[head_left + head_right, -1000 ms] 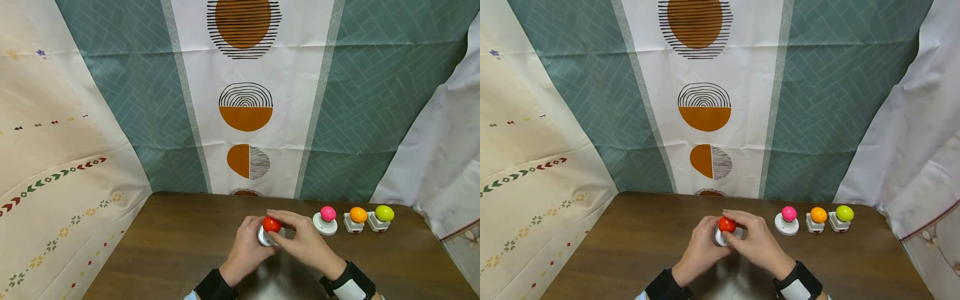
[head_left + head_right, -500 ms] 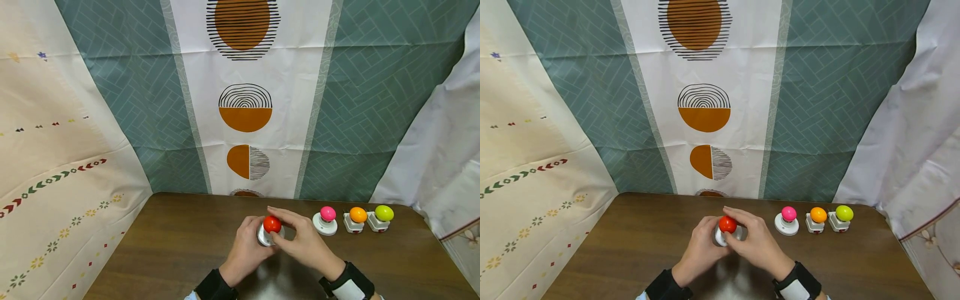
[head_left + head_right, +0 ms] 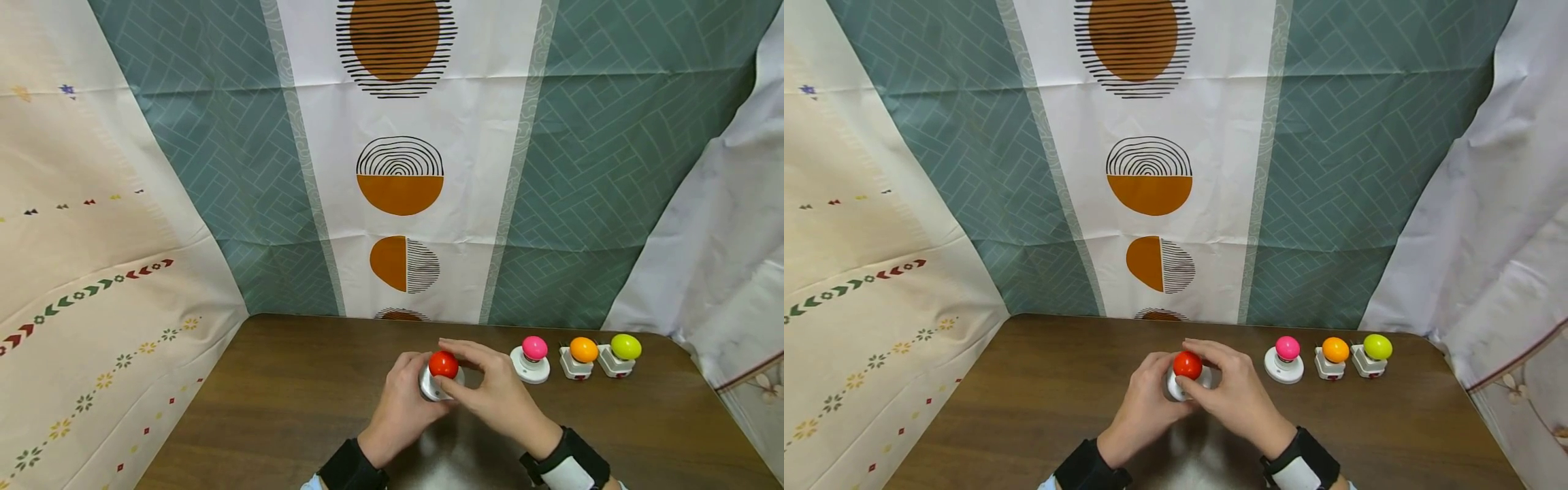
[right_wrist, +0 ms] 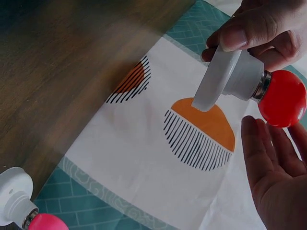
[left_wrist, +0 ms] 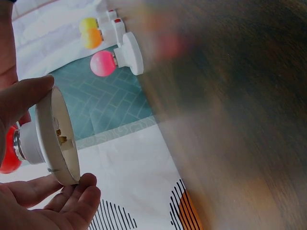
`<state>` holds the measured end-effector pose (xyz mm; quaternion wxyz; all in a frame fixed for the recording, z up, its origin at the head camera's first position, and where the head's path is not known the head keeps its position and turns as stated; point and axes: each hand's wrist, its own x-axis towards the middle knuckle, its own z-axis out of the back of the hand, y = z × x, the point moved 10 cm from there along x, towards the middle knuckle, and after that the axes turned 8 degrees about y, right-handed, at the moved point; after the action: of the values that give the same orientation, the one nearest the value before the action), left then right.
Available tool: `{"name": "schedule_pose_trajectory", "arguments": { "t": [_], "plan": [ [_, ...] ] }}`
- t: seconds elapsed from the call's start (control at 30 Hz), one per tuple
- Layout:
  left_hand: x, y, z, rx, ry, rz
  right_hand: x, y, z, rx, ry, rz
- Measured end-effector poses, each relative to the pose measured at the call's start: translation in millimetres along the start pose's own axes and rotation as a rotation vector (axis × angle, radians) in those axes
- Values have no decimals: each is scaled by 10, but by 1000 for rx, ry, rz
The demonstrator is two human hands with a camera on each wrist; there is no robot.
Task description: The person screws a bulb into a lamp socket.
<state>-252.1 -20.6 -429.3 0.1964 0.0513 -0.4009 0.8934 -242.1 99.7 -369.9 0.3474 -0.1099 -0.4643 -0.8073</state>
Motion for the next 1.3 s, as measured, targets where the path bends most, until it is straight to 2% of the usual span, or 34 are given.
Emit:
{"name": "schedule_pose_trajectory", "arguments": {
  "t": [0.27,0.37,0.7,1.0,1.3],
  "plan": [
    [6,-13,-10,8,-10,-4,38,323,76,36,65,23],
    [5,-18,-17,2,-7,-3,44,384,90,36,79,25],
    [8,-23,-30,-1,3,-6,19,344,67,59,59,18],
    [20,-16,-43,-11,24,-3,32,385,147,42,3,8],
    [18,-32,-20,2,1,-5,43,384,129,58,63,6]
  ]
}}
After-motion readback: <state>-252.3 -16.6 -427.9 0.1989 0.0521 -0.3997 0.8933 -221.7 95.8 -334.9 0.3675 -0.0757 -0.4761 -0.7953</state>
